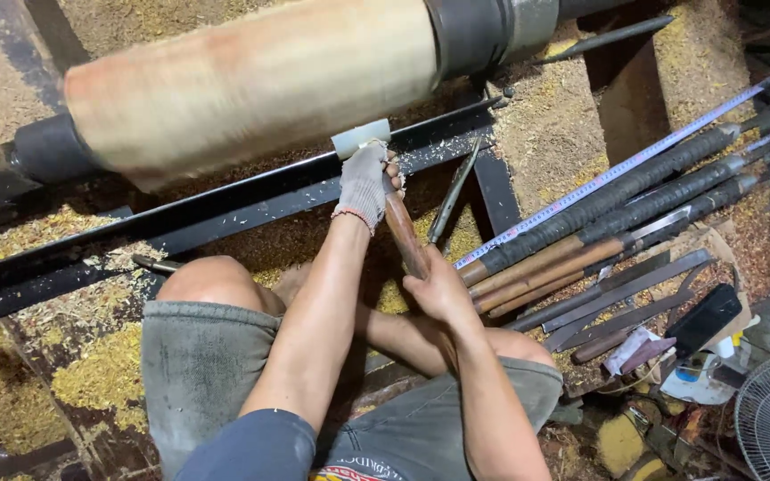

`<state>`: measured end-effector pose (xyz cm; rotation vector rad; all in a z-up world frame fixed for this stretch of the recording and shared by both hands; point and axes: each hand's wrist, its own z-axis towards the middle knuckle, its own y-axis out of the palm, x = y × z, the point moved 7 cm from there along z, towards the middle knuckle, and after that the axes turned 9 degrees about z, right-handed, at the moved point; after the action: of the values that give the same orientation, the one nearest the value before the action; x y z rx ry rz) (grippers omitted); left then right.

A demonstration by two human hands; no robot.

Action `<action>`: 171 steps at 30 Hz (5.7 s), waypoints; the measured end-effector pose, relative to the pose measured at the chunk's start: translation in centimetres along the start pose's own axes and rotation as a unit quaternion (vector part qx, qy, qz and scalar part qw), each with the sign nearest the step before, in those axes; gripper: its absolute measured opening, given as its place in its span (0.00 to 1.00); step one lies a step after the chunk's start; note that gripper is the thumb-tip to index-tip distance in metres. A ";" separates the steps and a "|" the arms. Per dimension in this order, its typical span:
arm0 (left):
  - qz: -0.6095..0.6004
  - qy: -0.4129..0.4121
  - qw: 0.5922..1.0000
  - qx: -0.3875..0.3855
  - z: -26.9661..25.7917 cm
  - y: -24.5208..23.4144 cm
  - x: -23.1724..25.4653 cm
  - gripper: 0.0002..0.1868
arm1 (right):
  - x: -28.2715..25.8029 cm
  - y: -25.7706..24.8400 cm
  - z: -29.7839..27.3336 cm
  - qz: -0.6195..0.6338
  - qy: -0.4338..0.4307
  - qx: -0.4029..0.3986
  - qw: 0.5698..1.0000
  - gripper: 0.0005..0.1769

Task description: The person sits on the floor in front of a rotating cylindrical wooden workpiece mounted on a lathe. They hold a wood chisel with both hands, bracing it on the machine bed, and press the blade against the spinning wood to shape and smooth its surface, occasionally repositioning the chisel and adjusting the workpiece area being cut.

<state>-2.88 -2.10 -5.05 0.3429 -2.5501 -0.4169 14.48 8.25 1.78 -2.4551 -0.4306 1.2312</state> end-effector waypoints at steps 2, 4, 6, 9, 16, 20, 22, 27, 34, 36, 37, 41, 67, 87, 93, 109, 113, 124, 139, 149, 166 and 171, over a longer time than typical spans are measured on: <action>0.006 0.004 1.000 -0.001 0.2 0.0 0.0 0.11 | 0.2 0.0 0.1 -0.003 0.007 0.000 1.000 0.33; 0.012 0.006 1.000 -0.003 0.1 0.0 0.1 0.11 | 0.5 0.0 0.1 -0.005 0.016 0.001 1.000 0.34; 0.009 0.011 1.000 0.005 -0.1 -0.1 0.1 0.12 | 0.3 0.0 0.1 0.002 -0.035 0.011 0.999 0.32; 0.012 0.008 0.999 0.029 -0.2 -1.3 0.4 0.07 | -0.3 0.6 0.1 -0.022 -0.021 -0.007 1.000 0.30; -0.016 -0.018 0.999 0.021 -1.0 -1.7 0.3 0.07 | -1.0 0.8 -0.6 -0.043 0.019 -0.008 0.999 0.30; -0.007 -0.008 1.000 0.024 -0.5 -1.4 0.3 0.06 | -0.6 0.7 -0.3 -0.040 0.001 0.000 0.999 0.26; -0.007 -0.010 1.000 0.023 -0.1 -1.2 0.1 0.06 | -0.4 0.5 -0.2 -0.035 0.003 0.001 0.999 0.25; 0.004 0.007 1.000 -0.007 0.6 -0.4 0.1 0.06 | -0.4 0.1 -0.1 0.005 -0.011 0.006 1.000 0.26; 0.010 -0.004 1.000 -0.013 0.4 1.2 0.1 0.07 | 0.2 -0.7 0.1 0.000 0.003 0.023 1.000 0.31; 0.013 -0.008 1.000 0.002 0.6 0.7 0.2 0.06 | 0.5 -0.3 0.3 0.000 0.010 0.019 1.000 0.30; 0.015 -0.009 1.000 0.001 0.6 0.9 0.1 0.06 | 0.5 -0.5 0.2 0.001 0.011 0.021 1.000 0.30; 0.023 -0.013 1.000 -0.001 0.4 1.1 0.1 0.07 | 0.1 -0.6 0.2 -0.003 -0.001 0.018 1.000 0.28; 0.017 -0.012 0.999 -0.034 1.2 4.1 -0.5 0.07 | 1.1 -2.4 0.4 0.012 0.005 0.048 0.999 0.28; 0.034 -0.034 0.998 -0.028 2.0 6.8 -1.1 0.07 | 2.3 -4.0 0.7 0.020 0.016 0.072 0.997 0.25; 0.032 -0.018 0.999 -0.036 2.4 7.1 -1.3 0.09 | 2.3 -4.3 0.9 0.017 0.010 0.087 0.996 0.29; 0.031 -0.040 0.997 -0.057 4.4 8.1 -2.3 0.11 | 2.6 -4.9 1.2 0.043 0.008 0.094 0.995 0.29; 0.026 -0.036 0.995 -0.086 4.5 8.9 -2.5 0.11 | 3.0 -5.2 1.5 0.033 0.015 0.105 0.994 0.28; 0.031 -0.034 0.995 -0.084 4.9 9.1 -2.7 0.07 | 3.0 -5.4 1.5 0.025 0.034 0.105 0.994 0.24; 0.035 -0.036 0.994 -0.100 5.3 10.4 -2.9 0.09 | 3.1 -6.1 1.6 0.039 0.048 0.114 0.992 0.26; 0.015 -0.044 0.995 -0.089 4.5 9.4 -2.6 0.11 | 2.6 -5.6 1.5 0.021 0.040 0.098 0.994 0.26; -0.005 -0.029 0.998 -0.051 3.9 5.3 -2.2 0.09 | 1.2 -3.7 0.5 0.031 0.041 0.064 0.997 0.29; -0.006 -0.033 0.999 -0.039 2.9 4.1 -1.9 0.13 | 1.7 -2.5 0.5 0.019 0.013 0.053 0.998 0.31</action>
<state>-3.50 2.90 -6.78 0.3217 -2.5875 -0.5388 14.76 11.23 1.41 -2.3979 -0.3047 1.2050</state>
